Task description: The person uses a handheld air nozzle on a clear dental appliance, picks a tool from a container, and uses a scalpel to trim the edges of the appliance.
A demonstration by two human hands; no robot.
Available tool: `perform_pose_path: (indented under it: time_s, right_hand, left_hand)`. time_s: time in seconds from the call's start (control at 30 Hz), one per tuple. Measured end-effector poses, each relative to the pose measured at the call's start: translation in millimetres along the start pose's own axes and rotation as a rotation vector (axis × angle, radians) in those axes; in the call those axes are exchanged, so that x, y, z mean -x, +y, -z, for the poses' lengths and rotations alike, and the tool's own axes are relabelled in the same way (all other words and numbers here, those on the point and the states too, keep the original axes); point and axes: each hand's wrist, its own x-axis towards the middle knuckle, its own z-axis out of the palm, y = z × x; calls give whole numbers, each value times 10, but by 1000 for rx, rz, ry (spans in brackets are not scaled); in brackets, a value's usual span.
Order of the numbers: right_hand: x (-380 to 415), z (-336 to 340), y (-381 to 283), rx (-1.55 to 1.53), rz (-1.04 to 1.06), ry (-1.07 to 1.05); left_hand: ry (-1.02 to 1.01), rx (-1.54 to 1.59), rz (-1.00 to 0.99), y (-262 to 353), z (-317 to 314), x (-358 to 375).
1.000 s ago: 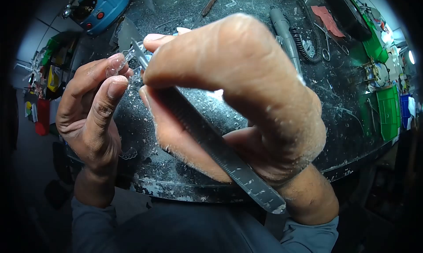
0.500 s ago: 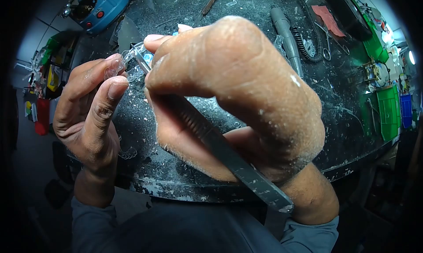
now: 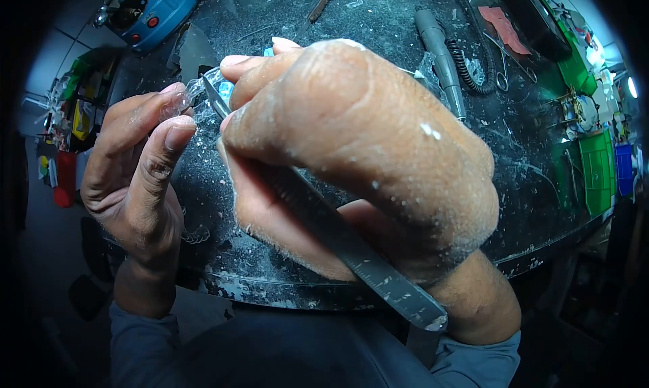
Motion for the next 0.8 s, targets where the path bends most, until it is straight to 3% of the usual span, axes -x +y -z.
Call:
perform_pose_path:
  time_s: [0.13,0.23,0.27,0.33,0.63,0.67,0.8]
  right_hand:
    - [-5,-89,6,-117,-84,241]
    - [20,-2,-1,-69,-77,85]
    - [22,-22,-6,-68,-77,85]
    - [27,-81,-23,-136,-139,281]
    - [36,23,-48,-87,-277,165]
    - [17,77,11,-76,-174,110]
    - [-25,75,23,-120,-223,193]
  left_hand:
    - [-3,10,22,15,-3,8]
    - [-5,7,38,28,-9,6]
    - [-8,-7,37,32,-10,5]
    - [-12,-15,37,29,-9,8]
    - [-6,35,43,3,-40,12]
    - [1,42,32,-3,-44,5]
    - [-32,-19,-24,-19,-38,-10]
